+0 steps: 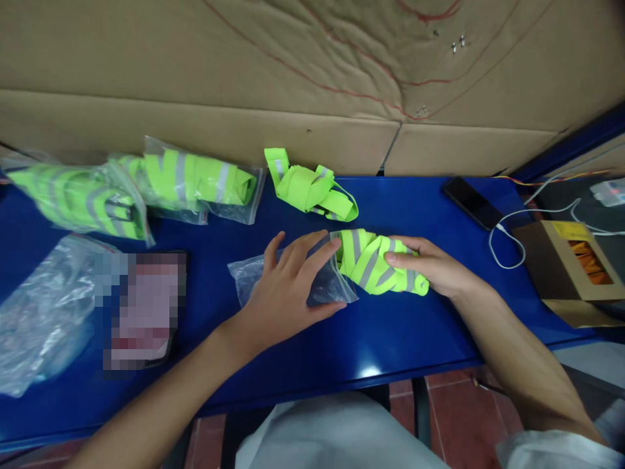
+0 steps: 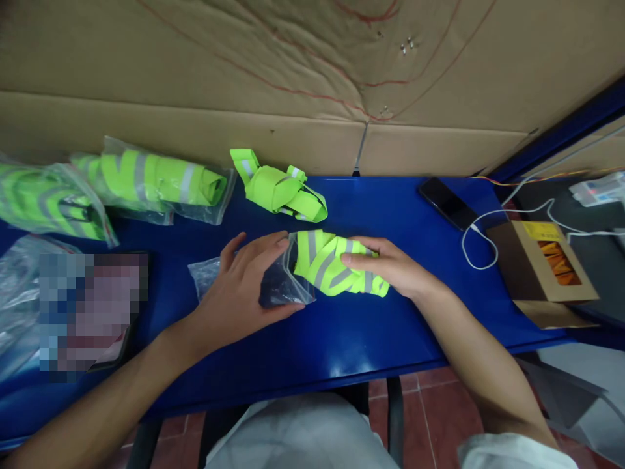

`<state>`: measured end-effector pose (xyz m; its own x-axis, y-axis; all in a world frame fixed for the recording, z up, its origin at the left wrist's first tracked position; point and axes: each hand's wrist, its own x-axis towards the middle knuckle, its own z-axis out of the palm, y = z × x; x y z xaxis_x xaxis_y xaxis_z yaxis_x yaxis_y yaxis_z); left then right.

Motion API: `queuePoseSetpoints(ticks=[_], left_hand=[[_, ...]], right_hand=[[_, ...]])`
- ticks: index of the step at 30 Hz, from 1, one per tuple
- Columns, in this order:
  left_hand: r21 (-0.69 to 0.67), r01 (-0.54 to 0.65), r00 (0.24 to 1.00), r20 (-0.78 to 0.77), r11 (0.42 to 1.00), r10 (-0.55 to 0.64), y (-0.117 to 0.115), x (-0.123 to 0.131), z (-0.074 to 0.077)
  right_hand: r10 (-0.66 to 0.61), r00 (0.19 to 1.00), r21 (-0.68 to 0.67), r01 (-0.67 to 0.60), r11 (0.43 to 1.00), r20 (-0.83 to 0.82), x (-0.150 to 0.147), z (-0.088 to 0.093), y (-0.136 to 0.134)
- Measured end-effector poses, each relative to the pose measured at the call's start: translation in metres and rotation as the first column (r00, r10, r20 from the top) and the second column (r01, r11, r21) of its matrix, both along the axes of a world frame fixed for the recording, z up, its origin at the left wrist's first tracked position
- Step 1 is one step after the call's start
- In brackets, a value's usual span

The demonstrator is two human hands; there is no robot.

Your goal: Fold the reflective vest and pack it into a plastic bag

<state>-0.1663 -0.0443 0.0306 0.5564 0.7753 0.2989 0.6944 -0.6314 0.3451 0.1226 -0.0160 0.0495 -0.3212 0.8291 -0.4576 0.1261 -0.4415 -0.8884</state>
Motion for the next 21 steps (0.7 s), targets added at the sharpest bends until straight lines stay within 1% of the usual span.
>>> queuePoseSetpoints(ticks=[3, 6, 8, 10, 13, 15, 19, 21], left_hand=[[-0.051, 0.006, 1.0, -0.025, 0.999, -0.007, 0.0, 0.001, -0.002], [-0.066, 0.024, 0.999, -0.019, 0.998, -0.026, 0.0, 0.001, -0.004], [-0.054, 0.088, 0.996, -0.012, 0.995, -0.089, -0.002, 0.002, -0.005], [-0.033, 0.181, 0.983, -0.018, 0.983, -0.182, -0.006, 0.004, -0.005], [0.005, 0.296, 0.954, -0.053, 0.955, -0.296, -0.013, 0.008, -0.004], [0.026, 0.319, 0.946, -0.067, 0.948, -0.316, -0.015, 0.01, -0.003], [0.06, 0.294, 0.954, -0.073, 0.954, -0.289, -0.015, 0.01, -0.003], [0.078, 0.29, 0.956, -0.077, 0.954, -0.284, -0.014, 0.009, -0.003]], right_hand=[[0.083, 0.995, 0.043, -0.085, 0.995, 0.059, 0.0, 0.002, 0.0], [0.2, 0.973, 0.019, -0.203, 0.979, 0.114, 0.003, 0.005, 0.001], [0.298, 0.941, 0.002, -0.302, 0.953, 0.158, 0.005, 0.008, 0.001], [0.386, 0.902, 0.008, -0.395, 0.919, 0.191, 0.005, 0.011, 0.001], [0.453, 0.865, 0.038, -0.471, 0.881, 0.217, -0.001, 0.009, -0.004], [0.419, 0.878, 0.083, -0.447, 0.89, 0.232, -0.009, 0.005, -0.009], [0.228, 0.946, 0.197, -0.275, 0.941, 0.232, -0.023, -0.002, -0.022], [0.199, 0.954, 0.211, -0.246, 0.946, 0.223, -0.027, -0.003, -0.025]])
